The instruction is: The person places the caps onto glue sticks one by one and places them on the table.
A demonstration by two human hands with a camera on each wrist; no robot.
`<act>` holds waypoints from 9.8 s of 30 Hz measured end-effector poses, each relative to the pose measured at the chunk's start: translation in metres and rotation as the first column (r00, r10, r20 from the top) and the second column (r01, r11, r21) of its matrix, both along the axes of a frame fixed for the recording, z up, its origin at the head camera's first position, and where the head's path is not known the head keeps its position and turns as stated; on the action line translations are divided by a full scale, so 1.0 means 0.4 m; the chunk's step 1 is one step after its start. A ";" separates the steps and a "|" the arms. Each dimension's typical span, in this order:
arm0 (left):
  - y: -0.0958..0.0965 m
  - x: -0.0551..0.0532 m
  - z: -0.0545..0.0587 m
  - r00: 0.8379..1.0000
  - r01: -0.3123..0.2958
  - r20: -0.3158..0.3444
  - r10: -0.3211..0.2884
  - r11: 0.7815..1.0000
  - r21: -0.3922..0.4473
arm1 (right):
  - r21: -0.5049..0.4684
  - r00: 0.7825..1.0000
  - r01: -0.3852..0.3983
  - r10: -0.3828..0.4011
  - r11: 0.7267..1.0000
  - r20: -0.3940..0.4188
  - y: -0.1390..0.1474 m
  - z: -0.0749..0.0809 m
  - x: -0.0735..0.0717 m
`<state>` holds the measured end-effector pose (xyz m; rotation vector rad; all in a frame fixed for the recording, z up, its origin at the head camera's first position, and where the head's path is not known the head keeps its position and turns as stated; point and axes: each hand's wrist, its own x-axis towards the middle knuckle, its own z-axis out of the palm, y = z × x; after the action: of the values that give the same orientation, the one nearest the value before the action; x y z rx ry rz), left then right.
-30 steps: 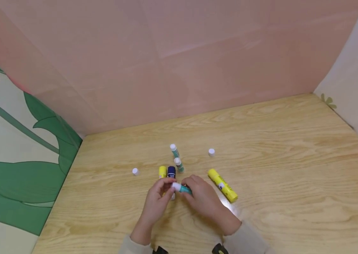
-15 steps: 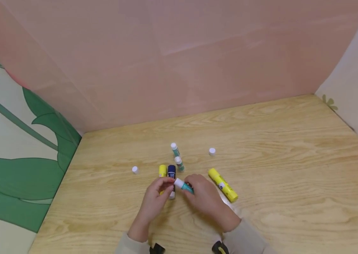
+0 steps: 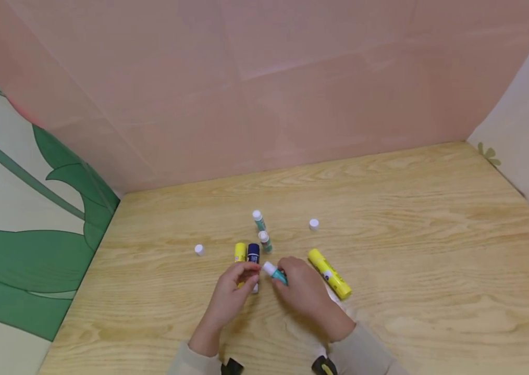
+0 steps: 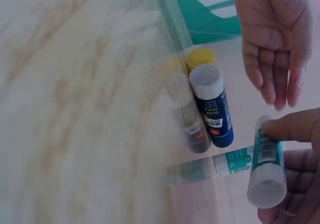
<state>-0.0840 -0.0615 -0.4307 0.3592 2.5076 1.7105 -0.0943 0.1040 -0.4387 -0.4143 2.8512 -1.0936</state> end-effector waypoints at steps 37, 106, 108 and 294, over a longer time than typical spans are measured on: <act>-0.008 -0.020 0.008 1.000 -0.012 0.025 0.013 1.000 -0.022 | 0.154 0.994 0.050 -0.064 0.987 0.088 0.009 -0.027 -0.020; 0.015 -0.142 0.002 0.995 -0.071 0.058 0.078 0.991 -0.113 | 0.158 0.995 0.047 -0.060 0.986 0.080 0.022 -0.015 -0.017; 0.017 -0.144 0.002 0.996 -0.068 0.052 0.075 0.990 -0.125 | 0.150 0.996 0.047 -0.058 0.988 0.072 0.022 -0.014 -0.017; 0.058 -0.111 0.002 0.998 0.054 -0.023 -0.058 0.989 -0.136 | 0.222 0.966 -0.189 0.222 0.957 -0.134 0.231 -0.029 -0.250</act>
<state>-0.1283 -0.0384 -0.4299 0.4396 2.5885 1.5155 -0.1942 0.1963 -0.4502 -0.7935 2.9297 -0.7495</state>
